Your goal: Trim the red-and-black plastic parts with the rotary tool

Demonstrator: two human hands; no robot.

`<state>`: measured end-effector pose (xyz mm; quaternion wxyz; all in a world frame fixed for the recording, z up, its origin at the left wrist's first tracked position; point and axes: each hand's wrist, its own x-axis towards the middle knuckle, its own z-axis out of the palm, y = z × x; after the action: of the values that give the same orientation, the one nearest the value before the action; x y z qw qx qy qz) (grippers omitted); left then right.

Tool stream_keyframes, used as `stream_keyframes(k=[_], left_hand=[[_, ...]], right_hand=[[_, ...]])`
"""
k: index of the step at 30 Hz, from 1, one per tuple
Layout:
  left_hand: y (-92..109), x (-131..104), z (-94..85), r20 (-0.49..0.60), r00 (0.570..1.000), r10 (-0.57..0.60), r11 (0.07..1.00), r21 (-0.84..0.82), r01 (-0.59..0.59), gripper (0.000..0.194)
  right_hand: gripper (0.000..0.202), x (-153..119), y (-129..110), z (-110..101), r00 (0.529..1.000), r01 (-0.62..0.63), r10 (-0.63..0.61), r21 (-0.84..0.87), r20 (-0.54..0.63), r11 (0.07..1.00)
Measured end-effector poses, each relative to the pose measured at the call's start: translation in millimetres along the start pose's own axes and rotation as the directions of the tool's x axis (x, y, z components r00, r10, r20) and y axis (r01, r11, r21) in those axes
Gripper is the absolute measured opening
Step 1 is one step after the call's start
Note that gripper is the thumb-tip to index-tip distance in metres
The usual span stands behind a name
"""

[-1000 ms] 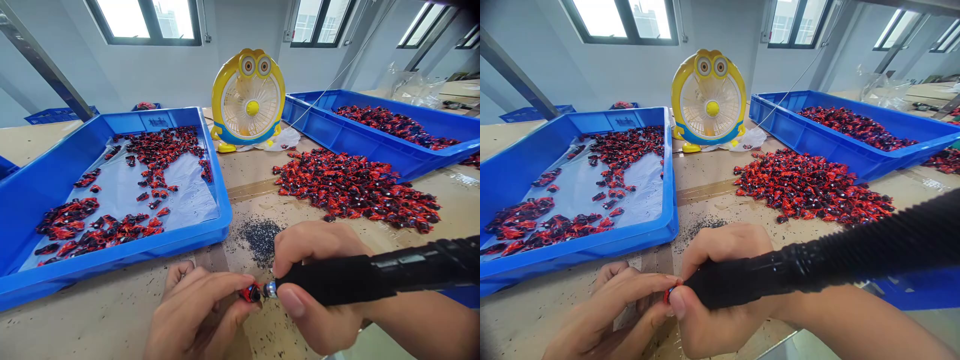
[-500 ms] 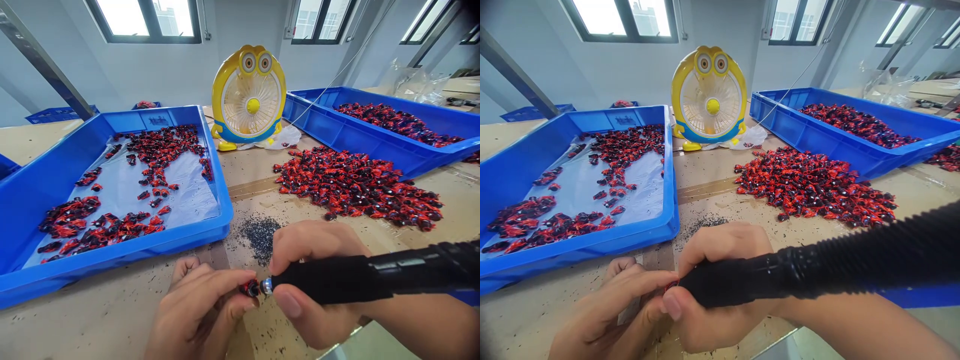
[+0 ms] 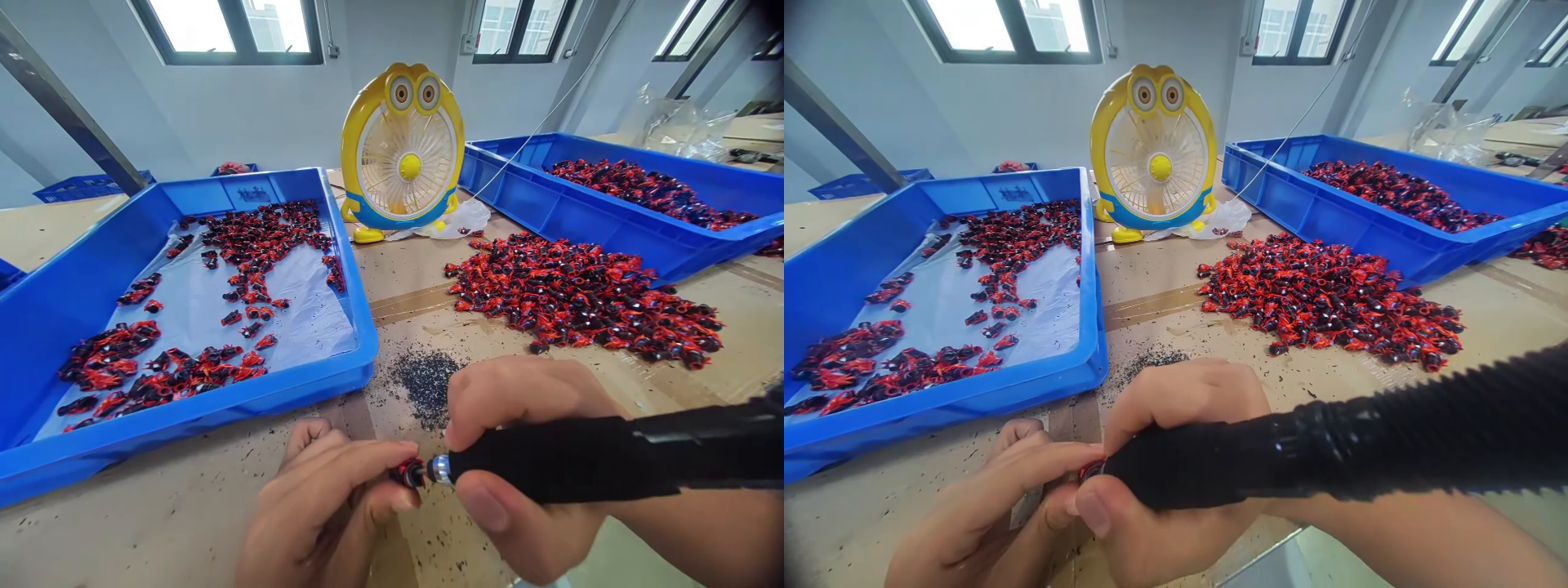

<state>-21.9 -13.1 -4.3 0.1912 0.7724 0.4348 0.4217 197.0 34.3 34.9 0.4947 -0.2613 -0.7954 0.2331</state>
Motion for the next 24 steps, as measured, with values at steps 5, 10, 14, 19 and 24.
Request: stream_keyframes(k=[5,10,14,19,24], left_hand=[[0.5,-1.9,-1.5,0.048,0.999,-0.023,1.000,-0.019,0.024,0.016],[2.9,-3.1,-0.6,-0.006,1.000,-0.018,1.000,-0.005,0.018,0.013],[2.3,-3.1,-0.3,-0.013,1.000,0.001,1.000,0.024,-0.001,0.025],[0.6,-4.5,-3.4,0.044,0.996,0.072,0.993,0.094,-0.076,0.035],[-0.7,-2.2,-3.4,0.061,0.997,0.045,0.995,0.081,-0.050,0.031]], right_hand=[[0.016,-6.5,-2.0,-2.5,1.000,0.003,-0.003,0.026,-0.020,1.000],[0.017,-6.3,-3.2,-2.4,0.999,-0.024,0.024,-0.003,-0.023,1.000],[0.012,-2.5,-4.3,1.2,0.999,-0.018,0.017,0.000,-0.051,1.000],[0.009,-1.3,-1.9,4.4,0.999,-0.002,0.001,-0.027,-0.047,1.000],[0.011,-0.3,0.6,1.0,0.998,0.056,-0.056,-0.071,-0.002,0.996]])
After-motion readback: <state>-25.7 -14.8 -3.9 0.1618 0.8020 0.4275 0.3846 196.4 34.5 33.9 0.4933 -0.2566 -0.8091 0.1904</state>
